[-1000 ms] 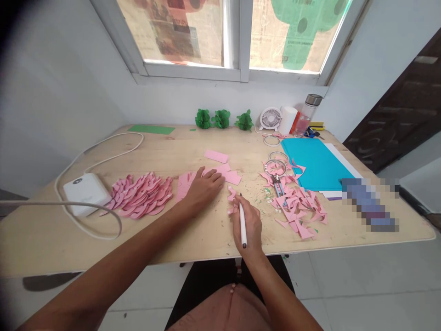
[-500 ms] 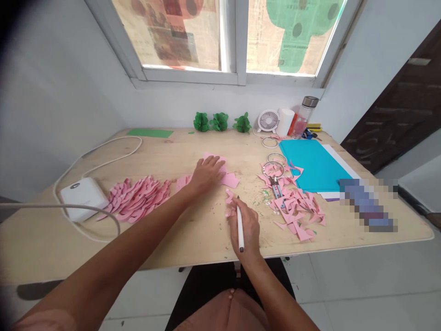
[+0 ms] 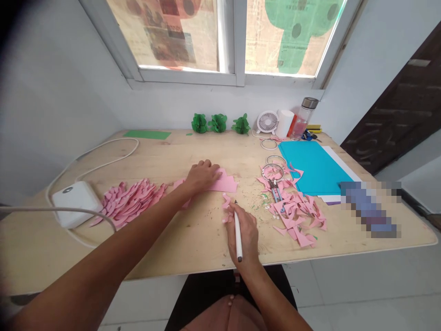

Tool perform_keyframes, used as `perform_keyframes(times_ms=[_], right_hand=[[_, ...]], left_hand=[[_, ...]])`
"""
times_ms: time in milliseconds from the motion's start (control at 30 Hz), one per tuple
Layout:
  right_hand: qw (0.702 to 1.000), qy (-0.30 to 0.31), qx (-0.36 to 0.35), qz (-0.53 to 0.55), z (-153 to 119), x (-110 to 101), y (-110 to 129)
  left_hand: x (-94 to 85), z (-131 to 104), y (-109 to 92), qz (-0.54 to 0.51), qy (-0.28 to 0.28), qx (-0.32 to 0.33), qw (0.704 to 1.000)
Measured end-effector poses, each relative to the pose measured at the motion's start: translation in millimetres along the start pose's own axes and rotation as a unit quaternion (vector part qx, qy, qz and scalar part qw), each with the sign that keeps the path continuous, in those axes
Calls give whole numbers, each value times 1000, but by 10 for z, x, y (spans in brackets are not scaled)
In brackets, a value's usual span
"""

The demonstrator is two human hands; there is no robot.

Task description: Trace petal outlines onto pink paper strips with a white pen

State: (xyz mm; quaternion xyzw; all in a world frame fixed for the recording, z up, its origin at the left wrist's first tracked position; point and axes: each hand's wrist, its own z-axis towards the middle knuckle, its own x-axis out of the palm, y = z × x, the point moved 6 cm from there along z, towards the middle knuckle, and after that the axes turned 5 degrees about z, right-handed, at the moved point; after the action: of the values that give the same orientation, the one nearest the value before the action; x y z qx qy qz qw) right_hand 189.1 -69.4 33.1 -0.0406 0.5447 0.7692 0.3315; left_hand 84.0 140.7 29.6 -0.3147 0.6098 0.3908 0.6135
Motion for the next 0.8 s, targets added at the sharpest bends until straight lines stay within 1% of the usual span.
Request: perform_keyframes(times_ms=[200,400,533,667,733,800], right_hand=[[1000,9,14,12,2,6,-36],[1000,14,23,16,5,2,-23],[999,17,27,24,5,7,-26],[999,20,26,34,2,8,-37],[999,21,23,37,2,6,-34],[999,20,22,35,4,2,-26]], left_hand=[[-73,-301,-138,-11,3,25,1000],[-127,-560,-181,-34,-11,43,998],[-168,-665,-220,-55,-28,60,996],[-187,-784,-166,-66,-53,49,995],[-181,-909,-125,-73,-79,54,993],[-146,-1071,-72,-68,-91,53,992]])
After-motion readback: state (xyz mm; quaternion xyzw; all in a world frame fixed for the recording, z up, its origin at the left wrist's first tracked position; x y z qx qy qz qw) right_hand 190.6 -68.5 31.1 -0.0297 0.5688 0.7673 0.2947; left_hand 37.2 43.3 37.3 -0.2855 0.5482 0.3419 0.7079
